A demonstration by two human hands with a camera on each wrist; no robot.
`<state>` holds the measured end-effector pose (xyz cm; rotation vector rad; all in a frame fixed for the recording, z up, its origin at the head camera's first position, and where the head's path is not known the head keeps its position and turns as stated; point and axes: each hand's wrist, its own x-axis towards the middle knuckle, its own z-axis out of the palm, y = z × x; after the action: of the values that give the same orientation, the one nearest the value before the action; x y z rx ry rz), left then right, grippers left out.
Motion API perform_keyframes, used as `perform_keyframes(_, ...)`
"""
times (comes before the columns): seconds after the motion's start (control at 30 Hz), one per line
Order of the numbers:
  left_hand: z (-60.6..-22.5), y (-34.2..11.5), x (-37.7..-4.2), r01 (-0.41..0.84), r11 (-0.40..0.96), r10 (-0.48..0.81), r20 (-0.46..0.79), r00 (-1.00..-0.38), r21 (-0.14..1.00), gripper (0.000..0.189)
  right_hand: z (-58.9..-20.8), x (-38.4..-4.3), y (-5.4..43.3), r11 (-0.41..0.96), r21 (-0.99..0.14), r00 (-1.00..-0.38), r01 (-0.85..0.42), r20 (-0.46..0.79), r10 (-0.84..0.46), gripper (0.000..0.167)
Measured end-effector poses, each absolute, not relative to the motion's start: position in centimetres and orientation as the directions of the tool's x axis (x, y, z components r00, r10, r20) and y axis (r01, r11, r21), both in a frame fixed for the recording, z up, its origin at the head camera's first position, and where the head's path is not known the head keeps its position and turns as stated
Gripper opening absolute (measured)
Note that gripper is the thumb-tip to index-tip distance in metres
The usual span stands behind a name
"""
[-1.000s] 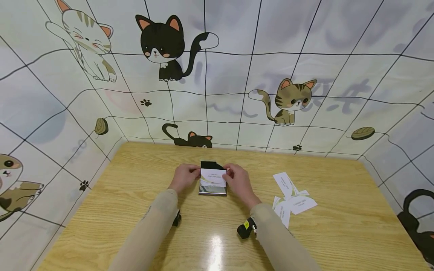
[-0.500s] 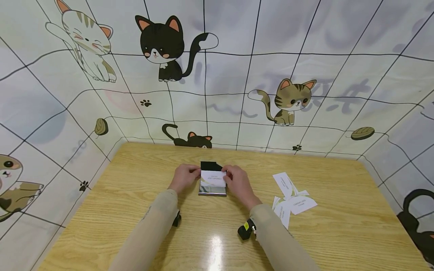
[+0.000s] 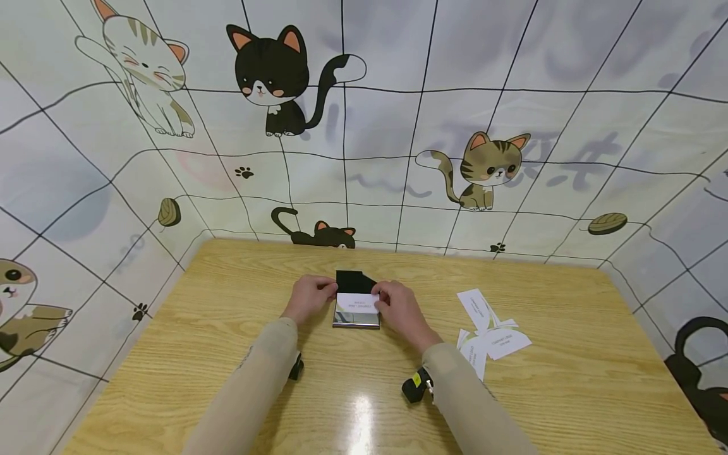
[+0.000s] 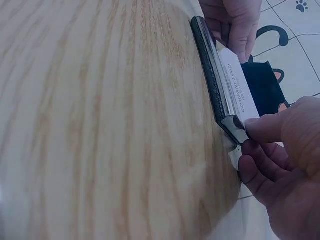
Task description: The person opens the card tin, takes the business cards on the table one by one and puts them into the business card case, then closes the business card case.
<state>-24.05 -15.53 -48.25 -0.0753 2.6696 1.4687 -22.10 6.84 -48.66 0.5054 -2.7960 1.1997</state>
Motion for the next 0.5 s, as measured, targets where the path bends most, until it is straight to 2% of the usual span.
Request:
perform_keyframes(0.17, -48.22, -15.54, -24.04, -0.085, 0.546, 0.003, -0.103, -0.995, 0.834, 0.019, -48.64, -22.11, 6.94, 0.649, -0.683, -0.937, -0.336, 0.172, -0.304, 0.015)
perform_keyframes(0.5, -48.08, -15.52, -24.00, -0.102, 0.541, 0.003, -0.123, -0.992, 0.835, 0.020, -48.31, -22.03, 6.93, 0.664, -0.688, -0.943, -0.292, 0.090, -0.321, 0.014)
